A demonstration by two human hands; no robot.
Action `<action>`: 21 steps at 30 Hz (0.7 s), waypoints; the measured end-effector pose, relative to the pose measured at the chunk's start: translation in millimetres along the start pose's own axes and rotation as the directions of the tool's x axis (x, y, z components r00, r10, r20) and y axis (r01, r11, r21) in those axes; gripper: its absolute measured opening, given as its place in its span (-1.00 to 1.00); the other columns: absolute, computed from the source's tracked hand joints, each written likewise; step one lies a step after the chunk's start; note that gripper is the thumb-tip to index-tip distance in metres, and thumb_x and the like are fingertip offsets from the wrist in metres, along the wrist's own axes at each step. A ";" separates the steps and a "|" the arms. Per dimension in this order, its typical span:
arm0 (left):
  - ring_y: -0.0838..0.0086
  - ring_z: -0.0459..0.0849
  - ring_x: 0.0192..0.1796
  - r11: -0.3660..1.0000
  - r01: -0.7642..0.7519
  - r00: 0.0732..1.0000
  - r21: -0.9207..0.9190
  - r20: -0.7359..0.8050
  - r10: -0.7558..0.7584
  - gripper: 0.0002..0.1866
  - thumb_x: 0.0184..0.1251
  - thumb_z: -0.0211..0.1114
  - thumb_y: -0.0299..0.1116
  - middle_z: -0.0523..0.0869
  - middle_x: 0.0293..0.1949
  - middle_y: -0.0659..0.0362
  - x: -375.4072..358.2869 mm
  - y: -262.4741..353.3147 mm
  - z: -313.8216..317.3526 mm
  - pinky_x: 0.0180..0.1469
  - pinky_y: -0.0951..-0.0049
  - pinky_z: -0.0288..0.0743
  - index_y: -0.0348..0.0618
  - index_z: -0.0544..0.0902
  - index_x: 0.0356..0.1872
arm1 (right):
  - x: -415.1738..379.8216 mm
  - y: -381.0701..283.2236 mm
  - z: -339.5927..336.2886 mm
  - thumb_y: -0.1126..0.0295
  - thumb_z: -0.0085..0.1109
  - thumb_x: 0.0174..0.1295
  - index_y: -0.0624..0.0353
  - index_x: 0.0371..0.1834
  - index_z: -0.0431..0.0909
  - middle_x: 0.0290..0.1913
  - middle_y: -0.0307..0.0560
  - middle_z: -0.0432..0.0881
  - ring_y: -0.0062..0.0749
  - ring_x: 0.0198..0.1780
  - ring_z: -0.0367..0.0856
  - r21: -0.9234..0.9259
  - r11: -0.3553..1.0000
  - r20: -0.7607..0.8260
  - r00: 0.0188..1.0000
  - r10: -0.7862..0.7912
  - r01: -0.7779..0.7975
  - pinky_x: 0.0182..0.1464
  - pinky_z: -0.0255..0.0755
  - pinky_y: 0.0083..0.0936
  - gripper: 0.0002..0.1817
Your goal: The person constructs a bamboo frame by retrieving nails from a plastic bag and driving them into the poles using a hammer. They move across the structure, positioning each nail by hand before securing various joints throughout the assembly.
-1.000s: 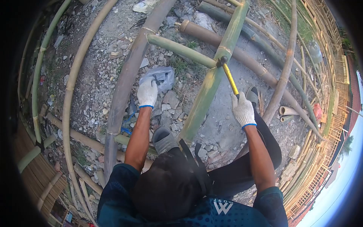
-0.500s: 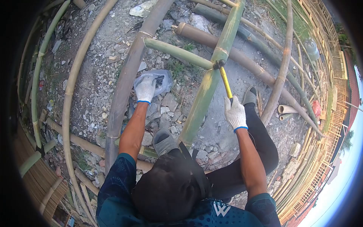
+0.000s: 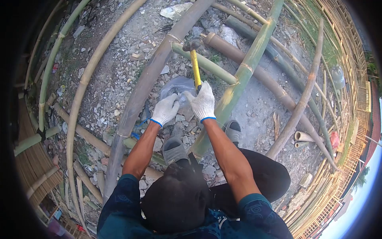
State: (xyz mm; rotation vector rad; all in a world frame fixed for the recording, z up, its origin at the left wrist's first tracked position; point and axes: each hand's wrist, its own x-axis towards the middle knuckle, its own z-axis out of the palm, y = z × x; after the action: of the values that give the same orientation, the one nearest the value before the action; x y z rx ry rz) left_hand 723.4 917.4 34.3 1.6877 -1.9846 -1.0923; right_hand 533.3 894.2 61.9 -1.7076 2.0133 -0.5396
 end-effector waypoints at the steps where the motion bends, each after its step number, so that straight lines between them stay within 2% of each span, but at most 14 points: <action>1: -0.15 0.76 -0.06 1.000 -0.027 0.999 0.015 -0.021 0.027 -0.77 0.49 0.15 -0.27 0.78 -0.13 -0.13 -0.2 2.9 -0.6 -0.04 -0.14 0.62 -0.14 0.62 -0.01 | 9.7 -5.2 13.1 0.05 0.59 0.13 0.40 0.39 0.46 0.30 0.43 0.58 0.21 0.38 0.55 -0.003 0.994 -0.051 0.993 -0.105 0.105 0.46 0.43 -0.05 -0.13; 4: -0.10 0.78 -0.09 0.993 -0.068 0.996 0.093 -0.044 0.072 -0.75 0.47 0.15 -0.27 0.78 -0.13 -0.12 -2.7 4.8 -1.2 -0.07 -0.12 0.64 -0.14 0.63 0.03 | 38.8 -6.5 37.2 0.17 0.53 0.17 0.36 0.24 0.55 0.14 0.39 0.68 0.25 0.24 0.65 0.088 0.981 0.082 0.980 -0.179 0.172 0.31 0.54 -0.02 -0.34; 5: -0.11 0.77 -0.10 0.993 -0.063 0.997 0.104 -0.035 0.067 -0.74 0.47 0.14 -0.27 0.78 -0.14 -0.12 -4.4 6.9 -0.1 -0.06 -0.13 0.63 -0.14 0.63 0.03 | 49.8 -7.7 37.6 0.26 0.43 0.23 0.29 0.02 0.57 -0.08 0.33 0.73 0.29 0.03 0.73 -0.018 0.997 0.226 0.972 -0.069 0.075 0.12 0.61 0.07 -0.59; 6: -0.12 0.77 -0.10 0.993 -0.052 0.998 0.108 -0.034 0.056 -0.73 0.47 0.12 -0.28 0.78 -0.15 -0.13 -5.4 9.3 3.4 -0.06 -0.14 0.62 -0.15 0.63 0.04 | 53.2 -7.9 39.0 0.29 0.35 0.27 0.25 -0.13 0.53 -0.26 0.30 0.71 0.32 -0.14 0.74 0.031 0.994 0.166 0.980 -0.107 0.103 -0.03 0.59 0.13 -0.71; 7: -0.11 0.80 -0.17 0.986 -0.016 0.999 0.165 0.031 0.011 -0.71 0.44 0.16 -0.26 0.81 -0.19 -0.11 -5.0 9.5 5.4 -0.07 -0.14 0.66 -0.09 0.65 0.07 | 54.2 -9.1 34.3 0.28 0.34 0.29 0.26 -0.12 0.53 -0.27 0.32 0.71 0.32 -0.15 0.73 0.031 0.992 0.175 0.977 -0.122 0.119 -0.03 0.58 0.12 -0.71; 10: -0.13 0.81 -0.18 0.972 0.127 0.981 0.197 0.119 -0.153 -0.67 0.43 0.14 -0.26 0.82 -0.23 -0.13 -9.6 22.5 2.2 -0.06 -0.15 0.67 -0.07 0.66 0.11 | 56.7 -23.8 9.4 0.26 0.32 0.33 0.26 -0.12 0.52 -0.28 0.31 0.71 0.32 -0.15 0.73 0.076 0.992 0.214 0.970 -0.117 0.103 -0.04 0.56 0.09 -0.71; 12: -0.09 0.84 -0.18 0.978 0.141 0.990 0.153 -0.029 -0.138 -0.65 0.42 0.13 -0.23 0.83 -0.24 -0.13 -15.5 24.0 12.3 -0.04 -0.15 0.68 -0.03 0.69 0.13 | 47.5 -44.3 -19.5 0.27 0.31 0.34 0.26 -0.14 0.52 -0.29 0.27 0.72 0.29 -0.17 0.73 0.160 0.987 0.244 0.968 -0.064 0.025 -0.06 0.56 0.05 -0.72; 15: -0.10 0.82 -0.22 0.954 0.216 0.976 0.209 -0.071 -0.205 -0.71 0.40 0.16 -0.23 0.82 -0.30 -0.15 -24.3 57.3 -8.2 -0.05 -0.14 0.66 -0.09 0.74 -0.04 | 37.2 -46.7 -50.6 0.27 0.33 0.32 0.28 -0.16 0.52 -0.32 0.21 0.69 0.26 -0.20 0.73 0.170 0.981 0.246 0.960 -0.132 0.091 -0.07 0.54 0.00 -0.71; 18: -0.04 0.83 -0.20 0.920 0.318 0.948 0.230 -0.114 -0.299 -0.72 0.39 0.17 -0.22 0.83 -0.27 -0.11 -43.1 100.3 -32.2 -0.07 -0.16 0.63 -0.10 0.77 -0.12 | 20.1 -61.1 -94.8 0.24 0.35 0.33 0.29 -0.17 0.53 -0.34 0.20 0.67 0.23 -0.23 0.71 0.182 0.980 0.320 0.938 -0.136 0.080 -0.09 0.55 -0.05 -0.69; 20: -0.04 0.82 -0.17 0.923 0.332 0.928 0.193 -0.244 -0.283 -0.74 0.37 0.19 -0.21 0.82 -0.27 -0.09 -61.6 115.9 -36.9 0.16 -0.12 0.52 -0.10 0.78 -0.18 | 5.0 -76.6 -119.7 0.25 0.36 0.34 0.30 -0.16 0.53 -0.34 0.17 0.67 0.16 -0.27 0.71 0.205 0.976 0.364 0.920 -0.145 0.073 -0.11 0.55 -0.10 -0.68; 21: -0.05 0.82 -0.17 0.935 0.304 0.921 0.184 -0.309 -0.238 -0.74 0.37 0.19 -0.21 0.82 -0.28 -0.08 -73.4 125.1 -44.2 0.22 -0.10 0.47 -0.09 0.78 -0.18 | -2.6 -85.0 -129.0 0.25 0.37 0.34 0.30 -0.16 0.54 -0.35 0.16 0.67 0.12 -0.28 0.70 0.219 0.973 0.383 0.912 -0.148 0.066 -0.12 0.55 -0.12 -0.68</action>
State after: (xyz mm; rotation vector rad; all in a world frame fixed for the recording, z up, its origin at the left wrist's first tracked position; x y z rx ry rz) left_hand 684.3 972.6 169.9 2.1578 -1.7838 -0.6673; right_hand 530.0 884.6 216.0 -1.6539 1.5318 -0.3786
